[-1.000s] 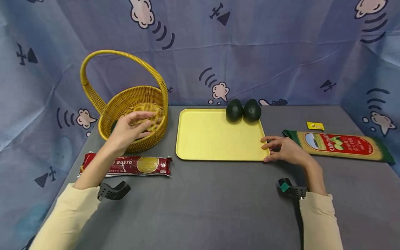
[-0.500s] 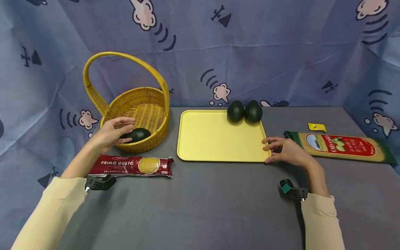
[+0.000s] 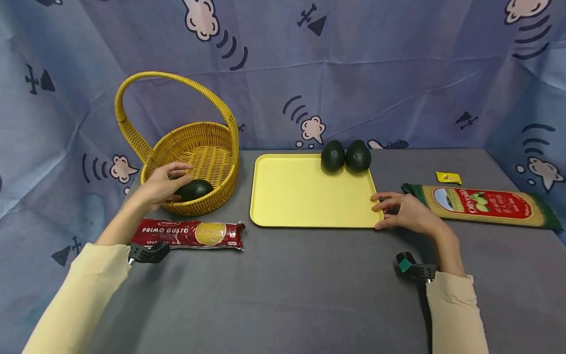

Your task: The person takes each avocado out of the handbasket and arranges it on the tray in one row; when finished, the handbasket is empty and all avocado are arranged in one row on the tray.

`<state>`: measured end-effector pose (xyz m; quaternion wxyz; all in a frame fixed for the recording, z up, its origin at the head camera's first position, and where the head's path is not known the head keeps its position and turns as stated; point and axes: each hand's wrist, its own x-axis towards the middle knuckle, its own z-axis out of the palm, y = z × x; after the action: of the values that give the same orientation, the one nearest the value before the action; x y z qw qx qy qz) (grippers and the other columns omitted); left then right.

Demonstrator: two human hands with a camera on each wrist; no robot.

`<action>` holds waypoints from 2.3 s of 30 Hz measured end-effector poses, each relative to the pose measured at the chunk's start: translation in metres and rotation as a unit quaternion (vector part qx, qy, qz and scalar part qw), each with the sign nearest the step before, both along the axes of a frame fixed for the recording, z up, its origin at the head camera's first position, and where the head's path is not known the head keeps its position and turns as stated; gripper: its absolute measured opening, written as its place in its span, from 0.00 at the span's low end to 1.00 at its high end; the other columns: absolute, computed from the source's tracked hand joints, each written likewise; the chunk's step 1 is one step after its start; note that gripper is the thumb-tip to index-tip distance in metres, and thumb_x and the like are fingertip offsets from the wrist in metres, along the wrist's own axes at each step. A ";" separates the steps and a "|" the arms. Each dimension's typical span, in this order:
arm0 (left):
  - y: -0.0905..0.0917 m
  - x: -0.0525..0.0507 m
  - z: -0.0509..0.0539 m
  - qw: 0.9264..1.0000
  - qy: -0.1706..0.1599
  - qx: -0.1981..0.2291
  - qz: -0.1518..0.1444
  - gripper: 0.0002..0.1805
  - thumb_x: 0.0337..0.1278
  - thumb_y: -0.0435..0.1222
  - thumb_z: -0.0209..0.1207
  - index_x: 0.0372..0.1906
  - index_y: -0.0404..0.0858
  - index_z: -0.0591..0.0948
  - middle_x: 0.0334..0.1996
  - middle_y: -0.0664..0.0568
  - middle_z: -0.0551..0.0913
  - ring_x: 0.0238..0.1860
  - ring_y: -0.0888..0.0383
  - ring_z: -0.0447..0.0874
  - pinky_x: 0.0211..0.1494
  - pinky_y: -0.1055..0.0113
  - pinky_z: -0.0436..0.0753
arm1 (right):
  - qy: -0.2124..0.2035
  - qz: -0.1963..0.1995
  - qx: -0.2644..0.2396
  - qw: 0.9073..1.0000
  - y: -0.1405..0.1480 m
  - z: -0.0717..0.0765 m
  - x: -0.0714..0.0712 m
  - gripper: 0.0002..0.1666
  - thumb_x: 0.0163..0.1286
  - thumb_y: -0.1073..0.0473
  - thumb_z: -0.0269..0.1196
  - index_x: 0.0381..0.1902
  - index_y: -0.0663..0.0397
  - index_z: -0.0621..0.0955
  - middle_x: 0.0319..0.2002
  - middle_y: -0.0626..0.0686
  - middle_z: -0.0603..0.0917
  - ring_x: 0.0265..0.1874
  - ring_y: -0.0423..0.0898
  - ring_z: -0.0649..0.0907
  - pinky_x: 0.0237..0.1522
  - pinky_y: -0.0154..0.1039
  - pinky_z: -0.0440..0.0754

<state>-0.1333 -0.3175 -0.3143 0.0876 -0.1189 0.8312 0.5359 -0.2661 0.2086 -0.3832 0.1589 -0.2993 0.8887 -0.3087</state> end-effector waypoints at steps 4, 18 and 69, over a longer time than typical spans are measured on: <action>0.005 -0.013 -0.004 0.999 0.029 -0.031 0.004 0.28 0.71 0.36 0.50 0.70 0.30 0.60 0.69 0.31 0.56 0.65 0.39 0.58 0.58 0.49 0.72 | -0.005 -0.001 0.000 1.000 0.000 0.001 0.001 0.27 0.52 0.54 0.76 0.46 0.65 0.84 0.59 0.62 0.75 0.47 0.52 0.79 0.38 0.25 0.79; -0.006 -0.025 -0.007 0.997 0.017 -0.069 -0.037 0.30 0.61 0.25 0.58 0.67 0.26 0.63 0.66 0.30 0.60 0.65 0.36 0.59 0.63 0.51 0.69 | -0.009 -0.004 0.001 1.000 0.000 0.002 0.002 0.28 0.52 0.53 0.76 0.47 0.64 0.84 0.60 0.61 0.76 0.45 0.51 0.79 0.36 0.28 0.78; -0.018 -0.031 -0.015 0.983 -0.089 0.025 -0.159 0.36 0.63 0.32 0.59 0.73 0.36 0.59 0.73 0.31 0.46 0.36 0.61 0.74 0.29 0.72 0.77 | -0.005 -0.007 0.015 1.000 -0.001 0.003 0.001 0.28 0.50 0.52 0.77 0.46 0.62 0.85 0.60 0.59 0.75 0.50 0.53 0.78 0.40 0.27 0.79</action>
<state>-0.1648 -0.3352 -0.3296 0.2481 -0.0297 0.8149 0.5229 -0.2652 0.2073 -0.3801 0.1660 -0.2893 0.8944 -0.2980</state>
